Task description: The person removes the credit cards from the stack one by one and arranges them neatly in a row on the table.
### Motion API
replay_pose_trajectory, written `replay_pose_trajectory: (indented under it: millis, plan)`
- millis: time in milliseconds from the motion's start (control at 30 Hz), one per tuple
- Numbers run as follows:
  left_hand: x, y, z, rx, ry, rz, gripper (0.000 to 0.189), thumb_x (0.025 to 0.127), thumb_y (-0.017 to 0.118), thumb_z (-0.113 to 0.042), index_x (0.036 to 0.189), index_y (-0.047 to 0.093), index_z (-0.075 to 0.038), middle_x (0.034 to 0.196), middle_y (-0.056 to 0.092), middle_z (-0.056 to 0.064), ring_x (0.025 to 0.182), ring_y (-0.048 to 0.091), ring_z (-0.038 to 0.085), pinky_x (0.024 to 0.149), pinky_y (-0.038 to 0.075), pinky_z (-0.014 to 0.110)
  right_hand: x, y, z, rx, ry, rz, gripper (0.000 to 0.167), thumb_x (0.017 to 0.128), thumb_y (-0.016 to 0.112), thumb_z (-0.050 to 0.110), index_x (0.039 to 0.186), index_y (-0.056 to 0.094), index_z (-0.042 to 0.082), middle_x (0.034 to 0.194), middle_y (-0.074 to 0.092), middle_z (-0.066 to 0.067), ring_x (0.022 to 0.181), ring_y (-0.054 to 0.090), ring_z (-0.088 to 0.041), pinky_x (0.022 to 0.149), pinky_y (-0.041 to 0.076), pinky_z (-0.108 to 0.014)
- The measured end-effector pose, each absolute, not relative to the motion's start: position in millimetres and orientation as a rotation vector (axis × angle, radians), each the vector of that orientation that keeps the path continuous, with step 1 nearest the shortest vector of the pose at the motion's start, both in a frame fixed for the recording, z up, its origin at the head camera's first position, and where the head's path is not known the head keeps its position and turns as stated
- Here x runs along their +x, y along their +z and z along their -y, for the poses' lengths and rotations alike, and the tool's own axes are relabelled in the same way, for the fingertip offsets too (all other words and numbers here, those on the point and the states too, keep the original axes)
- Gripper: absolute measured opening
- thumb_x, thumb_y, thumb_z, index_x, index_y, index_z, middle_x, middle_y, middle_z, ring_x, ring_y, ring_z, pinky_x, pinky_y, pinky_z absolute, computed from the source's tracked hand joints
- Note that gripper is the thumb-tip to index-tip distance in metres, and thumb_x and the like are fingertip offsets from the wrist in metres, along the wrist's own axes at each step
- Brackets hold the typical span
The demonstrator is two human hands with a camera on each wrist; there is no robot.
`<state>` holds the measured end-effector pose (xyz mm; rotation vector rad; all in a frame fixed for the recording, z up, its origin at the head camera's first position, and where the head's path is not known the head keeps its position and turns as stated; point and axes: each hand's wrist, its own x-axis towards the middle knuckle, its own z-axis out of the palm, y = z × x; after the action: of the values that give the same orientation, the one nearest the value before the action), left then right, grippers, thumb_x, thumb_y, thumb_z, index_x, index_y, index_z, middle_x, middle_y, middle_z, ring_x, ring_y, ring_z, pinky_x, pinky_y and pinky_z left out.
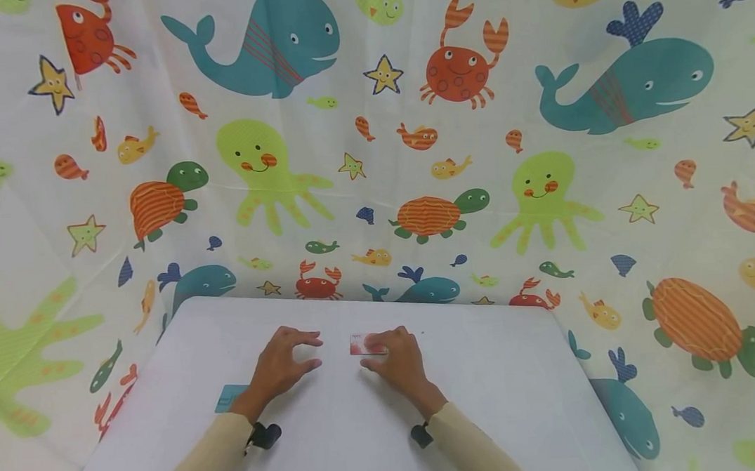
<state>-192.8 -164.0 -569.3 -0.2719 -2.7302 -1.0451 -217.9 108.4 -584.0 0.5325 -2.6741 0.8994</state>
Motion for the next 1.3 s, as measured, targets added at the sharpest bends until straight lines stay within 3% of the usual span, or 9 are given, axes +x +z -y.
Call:
replay_pose_trajectory:
  millis: [233,633,1300]
  plan:
    - [-198.5,-573.9,153.9,-0.260,-1.049,2.748,0.035,0.084,0.093,-0.022,0.117,0.082,-0.020,0.129,0.075,0.000,0.122,0.061,0.025,0.102,0.058,0.054,-223.8,-585.5,-120.0,0.542,0.915,2.655,0.035,0.083,0.094,0.030,0.114,0.083,0.017,0.111,0.082,0.003,0.099,0.061,-0.016,0.089,0.052,-0.042]
    - [-210.1,-580.1,139.6,-0.247,-1.077,2.738,0.031,0.083,0.093,-0.020,0.112,0.083,-0.022,0.126,0.077,-0.001,0.120,0.061,0.024,0.101,0.058,0.053,-236.9,-592.2,-134.3,0.478,0.880,2.750,0.033,0.085,0.092,0.033,0.113,0.083,0.020,0.115,0.081,0.003,0.104,0.061,-0.018,0.096,0.054,-0.044]
    - [-234.9,-594.5,112.6,-0.230,-1.052,2.855,0.029,0.084,0.093,-0.021,0.112,0.084,-0.020,0.121,0.077,0.000,0.118,0.061,0.023,0.105,0.057,0.050,-255.2,-596.8,-141.4,0.458,0.908,2.874,0.030,0.087,0.090,0.028,0.115,0.082,0.023,0.121,0.079,0.004,0.110,0.061,-0.018,0.101,0.052,-0.044]
